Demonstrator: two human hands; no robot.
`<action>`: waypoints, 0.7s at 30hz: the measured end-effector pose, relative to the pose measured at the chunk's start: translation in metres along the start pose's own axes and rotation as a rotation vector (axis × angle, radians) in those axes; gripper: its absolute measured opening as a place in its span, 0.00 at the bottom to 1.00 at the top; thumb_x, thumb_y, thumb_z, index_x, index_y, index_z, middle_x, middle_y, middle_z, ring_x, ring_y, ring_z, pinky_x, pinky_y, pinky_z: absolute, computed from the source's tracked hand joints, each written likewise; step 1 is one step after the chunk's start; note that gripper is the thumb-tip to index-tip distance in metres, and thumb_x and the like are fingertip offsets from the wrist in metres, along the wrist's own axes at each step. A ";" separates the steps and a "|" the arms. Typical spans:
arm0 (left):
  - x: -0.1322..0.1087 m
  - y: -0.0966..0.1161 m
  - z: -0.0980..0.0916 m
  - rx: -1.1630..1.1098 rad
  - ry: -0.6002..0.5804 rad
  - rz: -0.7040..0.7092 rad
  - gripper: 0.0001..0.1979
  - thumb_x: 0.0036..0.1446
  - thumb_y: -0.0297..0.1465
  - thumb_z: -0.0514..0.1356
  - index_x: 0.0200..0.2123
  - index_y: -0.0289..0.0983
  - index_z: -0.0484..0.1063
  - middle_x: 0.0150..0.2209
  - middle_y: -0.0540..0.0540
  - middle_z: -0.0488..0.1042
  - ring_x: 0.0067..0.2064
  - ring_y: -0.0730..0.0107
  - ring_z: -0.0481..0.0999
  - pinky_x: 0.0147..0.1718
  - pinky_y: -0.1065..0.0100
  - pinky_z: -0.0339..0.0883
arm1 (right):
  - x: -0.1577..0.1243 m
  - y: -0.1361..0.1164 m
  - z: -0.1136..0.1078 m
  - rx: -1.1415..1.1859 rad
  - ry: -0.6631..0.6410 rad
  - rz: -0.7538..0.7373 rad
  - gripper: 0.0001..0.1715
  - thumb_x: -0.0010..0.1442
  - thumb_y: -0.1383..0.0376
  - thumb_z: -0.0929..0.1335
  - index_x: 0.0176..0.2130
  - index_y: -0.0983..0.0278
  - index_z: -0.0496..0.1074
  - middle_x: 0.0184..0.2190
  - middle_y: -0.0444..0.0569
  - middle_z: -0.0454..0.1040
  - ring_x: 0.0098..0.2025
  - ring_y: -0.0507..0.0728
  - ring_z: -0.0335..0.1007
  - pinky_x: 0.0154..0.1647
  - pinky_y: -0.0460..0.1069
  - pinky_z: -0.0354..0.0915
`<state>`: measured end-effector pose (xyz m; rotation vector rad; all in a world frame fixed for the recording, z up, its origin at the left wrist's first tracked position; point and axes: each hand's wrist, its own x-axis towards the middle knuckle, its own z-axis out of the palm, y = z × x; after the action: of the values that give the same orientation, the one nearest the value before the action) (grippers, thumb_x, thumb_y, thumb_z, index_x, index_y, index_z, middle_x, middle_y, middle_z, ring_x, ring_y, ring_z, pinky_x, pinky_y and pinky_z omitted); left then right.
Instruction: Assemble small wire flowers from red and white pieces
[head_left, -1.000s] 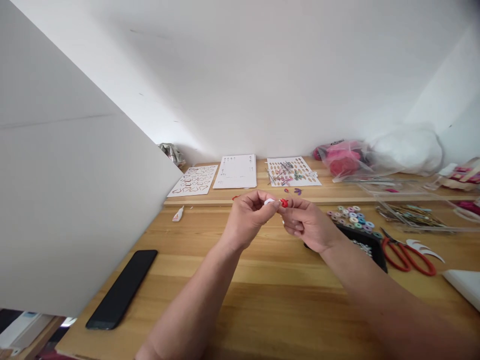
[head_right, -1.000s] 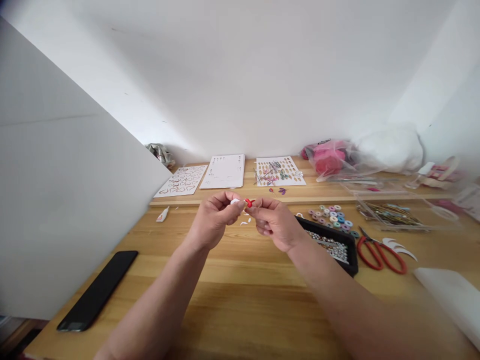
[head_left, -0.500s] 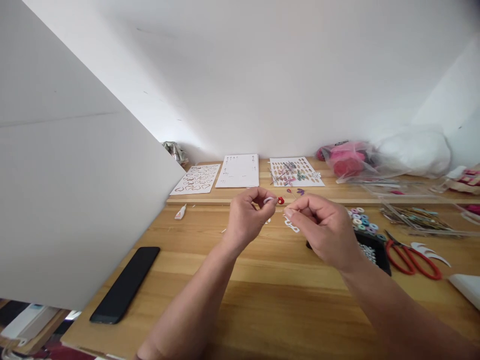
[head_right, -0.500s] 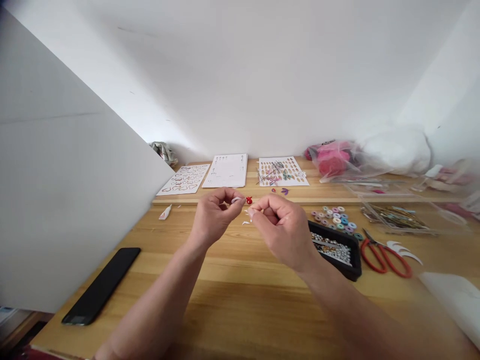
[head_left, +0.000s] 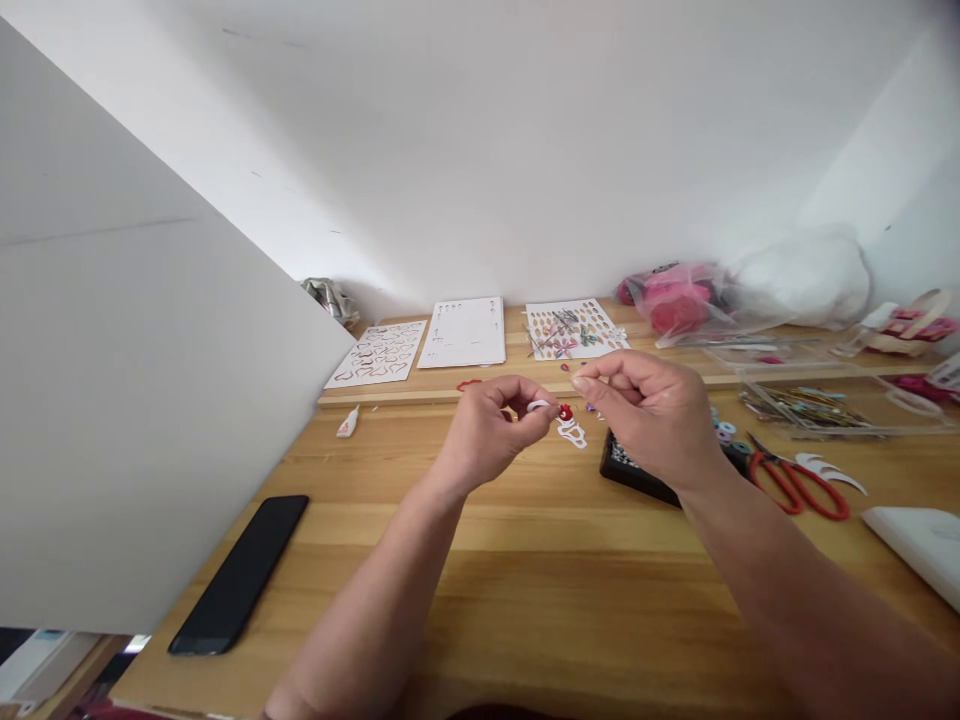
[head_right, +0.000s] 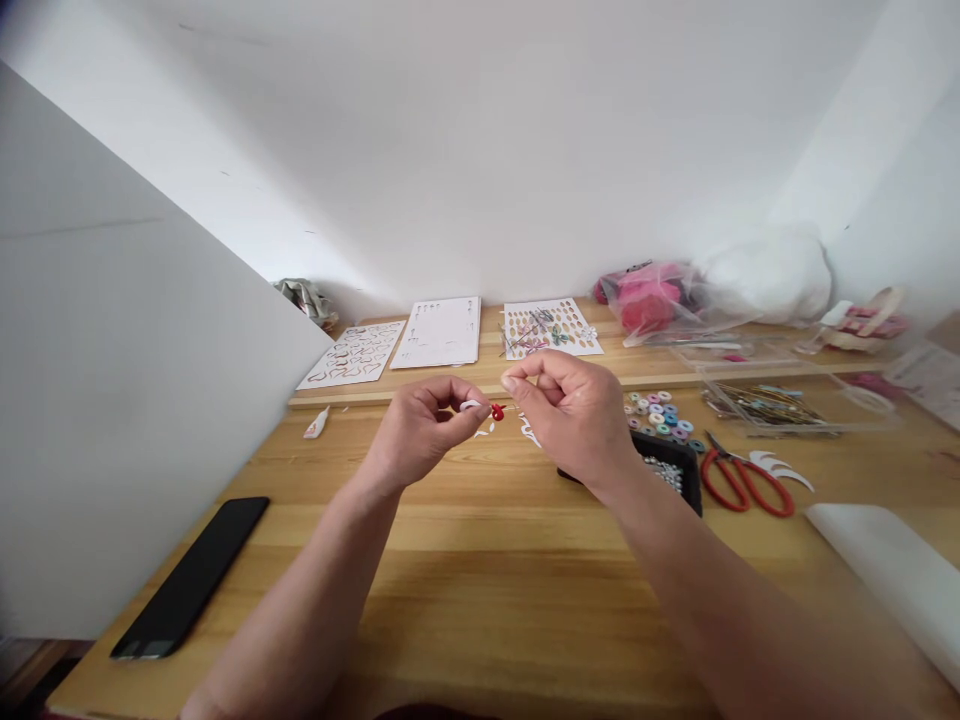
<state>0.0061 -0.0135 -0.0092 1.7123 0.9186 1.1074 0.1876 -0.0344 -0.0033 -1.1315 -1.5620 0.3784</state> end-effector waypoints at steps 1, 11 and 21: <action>0.000 0.000 0.000 0.003 -0.008 0.001 0.09 0.55 0.36 0.65 0.31 0.34 0.76 0.28 0.47 0.75 0.25 0.79 0.63 0.24 0.73 0.56 | 0.000 0.000 0.000 0.004 -0.007 0.006 0.08 0.61 0.61 0.70 0.33 0.63 0.76 0.16 0.38 0.56 0.20 0.48 0.48 0.20 0.47 0.47; 0.000 0.002 -0.001 0.019 -0.031 -0.002 0.09 0.55 0.35 0.65 0.30 0.34 0.75 0.28 0.47 0.74 0.24 0.80 0.61 0.23 0.73 0.55 | 0.000 0.000 -0.001 -0.018 -0.020 -0.017 0.08 0.61 0.61 0.70 0.32 0.62 0.76 0.16 0.37 0.53 0.20 0.48 0.45 0.21 0.47 0.46; -0.001 0.003 -0.001 -0.001 -0.043 -0.004 0.09 0.54 0.36 0.65 0.30 0.34 0.75 0.28 0.48 0.74 0.24 0.80 0.61 0.23 0.73 0.55 | 0.001 -0.001 -0.001 0.011 -0.034 0.007 0.07 0.59 0.62 0.70 0.30 0.62 0.76 0.15 0.37 0.54 0.19 0.48 0.46 0.20 0.47 0.45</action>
<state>0.0052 -0.0148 -0.0063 1.7262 0.8946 1.0638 0.1881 -0.0342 -0.0020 -1.1277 -1.5834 0.4126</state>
